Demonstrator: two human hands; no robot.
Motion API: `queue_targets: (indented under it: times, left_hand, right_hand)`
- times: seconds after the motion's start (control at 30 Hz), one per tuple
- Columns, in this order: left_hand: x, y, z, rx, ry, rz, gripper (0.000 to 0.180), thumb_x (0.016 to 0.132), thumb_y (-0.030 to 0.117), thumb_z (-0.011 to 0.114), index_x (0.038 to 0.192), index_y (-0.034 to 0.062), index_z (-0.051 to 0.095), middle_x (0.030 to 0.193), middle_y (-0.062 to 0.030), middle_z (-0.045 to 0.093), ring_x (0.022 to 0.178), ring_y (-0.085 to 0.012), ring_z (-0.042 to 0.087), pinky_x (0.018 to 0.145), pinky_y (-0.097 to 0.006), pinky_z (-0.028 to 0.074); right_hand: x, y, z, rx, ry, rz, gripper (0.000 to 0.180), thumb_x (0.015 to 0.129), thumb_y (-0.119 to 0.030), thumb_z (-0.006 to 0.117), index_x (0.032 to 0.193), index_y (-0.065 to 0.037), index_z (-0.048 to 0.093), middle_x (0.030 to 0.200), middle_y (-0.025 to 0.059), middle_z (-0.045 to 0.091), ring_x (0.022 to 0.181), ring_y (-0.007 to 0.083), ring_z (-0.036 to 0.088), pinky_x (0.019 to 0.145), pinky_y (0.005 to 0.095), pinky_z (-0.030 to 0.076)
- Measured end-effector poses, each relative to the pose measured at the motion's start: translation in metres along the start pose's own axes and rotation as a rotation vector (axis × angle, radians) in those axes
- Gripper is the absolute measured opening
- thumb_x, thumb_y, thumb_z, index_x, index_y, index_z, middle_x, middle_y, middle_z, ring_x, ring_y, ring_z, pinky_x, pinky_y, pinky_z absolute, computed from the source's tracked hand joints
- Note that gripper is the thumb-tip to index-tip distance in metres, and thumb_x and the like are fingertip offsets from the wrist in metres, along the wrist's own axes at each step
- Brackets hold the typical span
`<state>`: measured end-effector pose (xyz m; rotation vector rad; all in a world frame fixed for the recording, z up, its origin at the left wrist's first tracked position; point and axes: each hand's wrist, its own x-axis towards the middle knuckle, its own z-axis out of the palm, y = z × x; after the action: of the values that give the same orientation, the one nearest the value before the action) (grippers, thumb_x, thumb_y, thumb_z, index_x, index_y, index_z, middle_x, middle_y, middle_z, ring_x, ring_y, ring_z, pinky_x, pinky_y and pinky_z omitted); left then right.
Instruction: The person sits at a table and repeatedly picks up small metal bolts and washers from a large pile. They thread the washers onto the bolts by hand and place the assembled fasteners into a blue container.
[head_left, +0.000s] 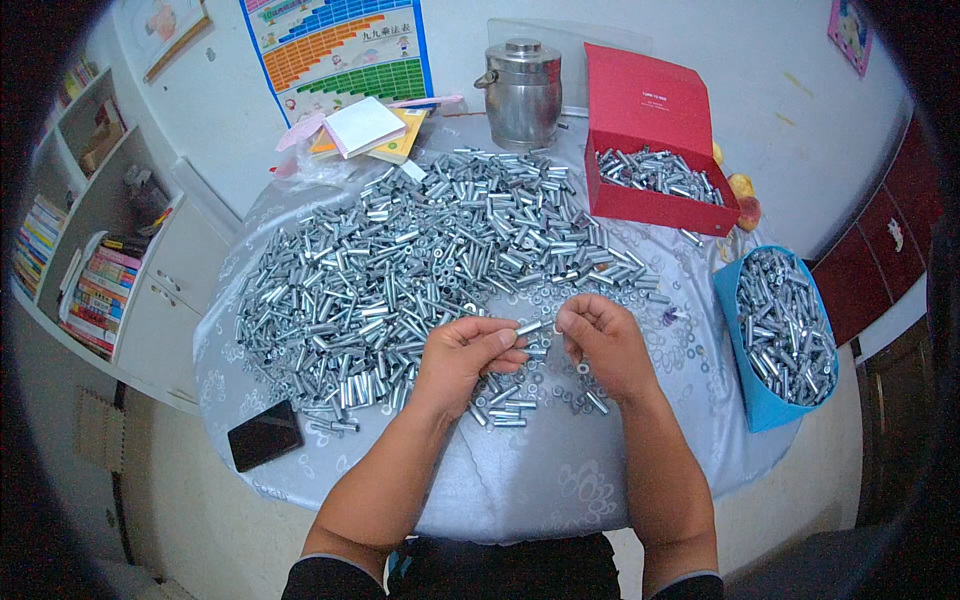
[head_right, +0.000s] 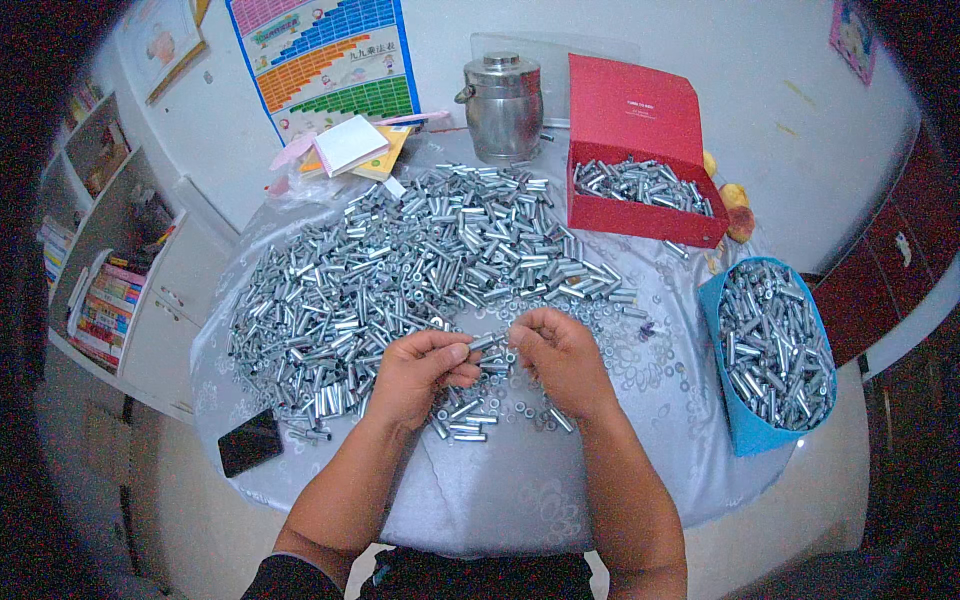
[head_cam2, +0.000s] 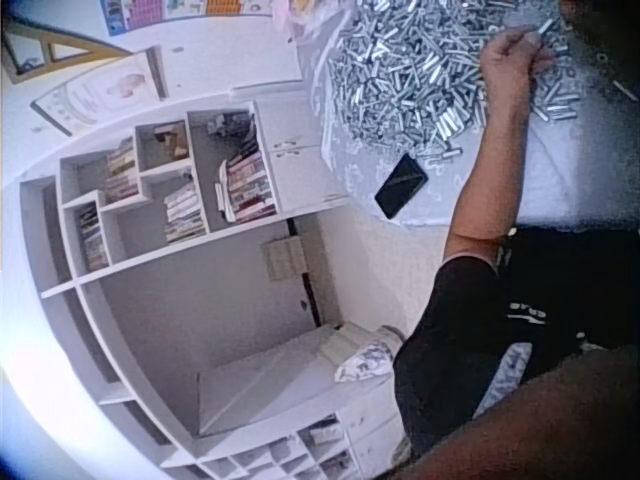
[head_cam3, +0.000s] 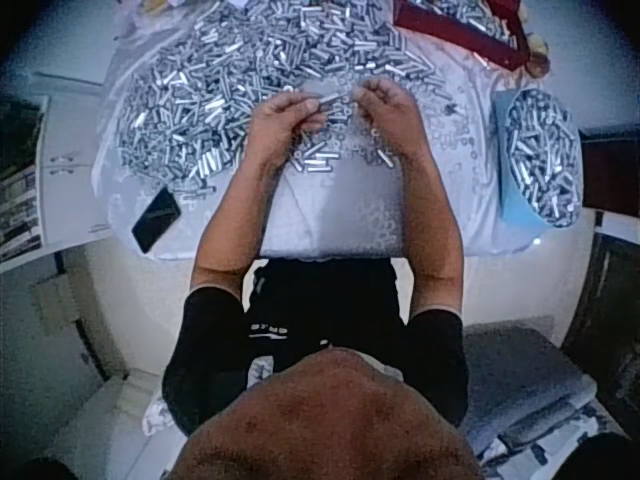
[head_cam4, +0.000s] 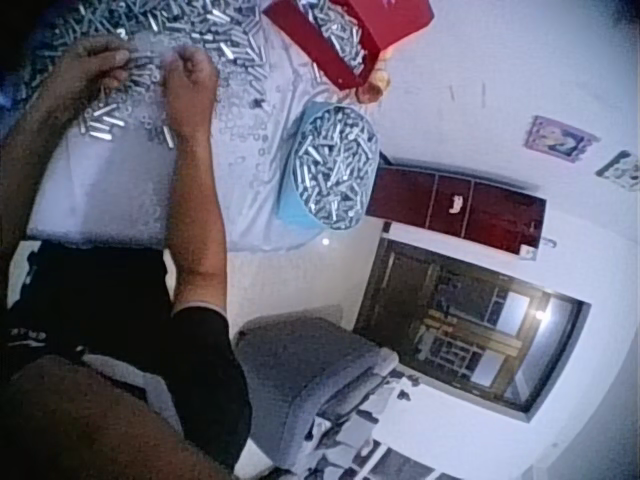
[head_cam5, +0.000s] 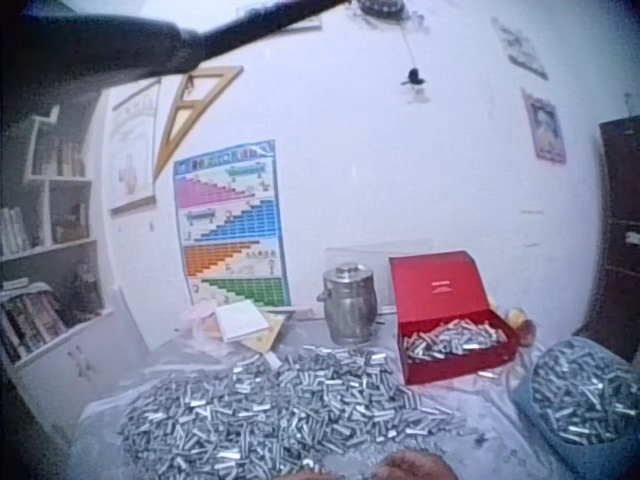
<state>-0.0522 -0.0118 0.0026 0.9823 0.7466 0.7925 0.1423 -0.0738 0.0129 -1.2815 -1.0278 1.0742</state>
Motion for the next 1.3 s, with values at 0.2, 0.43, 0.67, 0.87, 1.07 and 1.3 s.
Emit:
queue_targets:
  times: [0.2,0.43,0.67,0.87,1.07,1.3]
  left_hand:
    - [-0.003,0.003,0.003,0.014,-0.024,-0.021,0.020,0.090,0.007,0.062,0.104,-0.0058,0.064,0.092,-0.0162,0.069,0.074,-0.0202,0.069,0.067,-0.029,0.058]
    - [0.001,-0.001,0.000,-0.069,-0.008,-0.050,0.022,0.090,0.009,0.062,0.105,-0.0072,0.063,0.092,-0.0174,0.069,0.074,-0.0194,0.069,0.067,-0.027,0.059]
    - [0.000,-0.001,-0.001,-0.145,-0.032,-0.061,0.021,0.090,0.008,0.062,0.105,-0.0064,0.063,0.092,-0.0172,0.069,0.074,-0.0195,0.069,0.066,-0.027,0.059]
    - [0.001,-0.002,-0.003,-0.202,-0.060,-0.079,0.021,0.090,0.009,0.063,0.105,-0.0059,0.063,0.092,-0.0167,0.069,0.075,-0.0194,0.070,0.066,-0.027,0.059]
    - [0.002,-0.004,-0.005,-0.251,-0.089,-0.093,0.021,0.091,0.010,0.062,0.106,-0.0053,0.063,0.092,-0.0165,0.069,0.073,-0.0187,0.070,0.065,-0.026,0.059]
    - [0.003,-0.003,-0.004,-0.260,-0.060,-0.097,0.020,0.091,0.009,0.061,0.105,-0.0055,0.062,0.090,-0.0180,0.069,0.070,-0.0202,0.070,0.061,-0.027,0.060]
  right_hand:
    - [-0.001,-0.002,0.000,0.020,0.008,0.026,0.012,0.090,-0.015,0.062,0.091,-0.003,0.062,0.072,-0.0006,0.060,0.060,0.0067,0.051,0.053,0.0223,0.040]
    - [-0.002,-0.001,0.005,0.007,0.003,-0.002,0.013,0.090,-0.016,0.063,0.090,-0.003,0.062,0.072,0.0001,0.061,0.059,0.0066,0.051,0.053,0.0221,0.040]
    - [-0.003,-0.002,0.009,0.051,0.022,-0.008,0.014,0.092,-0.016,0.060,0.092,-0.002,0.062,0.074,-0.0002,0.060,0.060,0.0063,0.051,0.054,0.0222,0.041]
    - [-0.006,-0.004,0.015,-0.053,0.097,-0.109,0.011,0.091,-0.012,0.061,0.095,-0.001,0.062,0.074,-0.0012,0.059,0.061,0.0051,0.051,0.054,0.0217,0.041]
    - [-0.007,-0.005,0.016,-0.030,0.103,-0.108,0.011,0.090,-0.011,0.062,0.095,-0.001,0.063,0.074,-0.0018,0.059,0.062,0.0046,0.051,0.055,0.0211,0.041]
    - [-0.008,-0.005,0.016,-0.072,0.087,-0.151,0.013,0.085,-0.006,0.067,0.098,-0.001,0.066,0.081,0.0010,0.063,0.068,0.0055,0.056,0.061,0.0211,0.045]
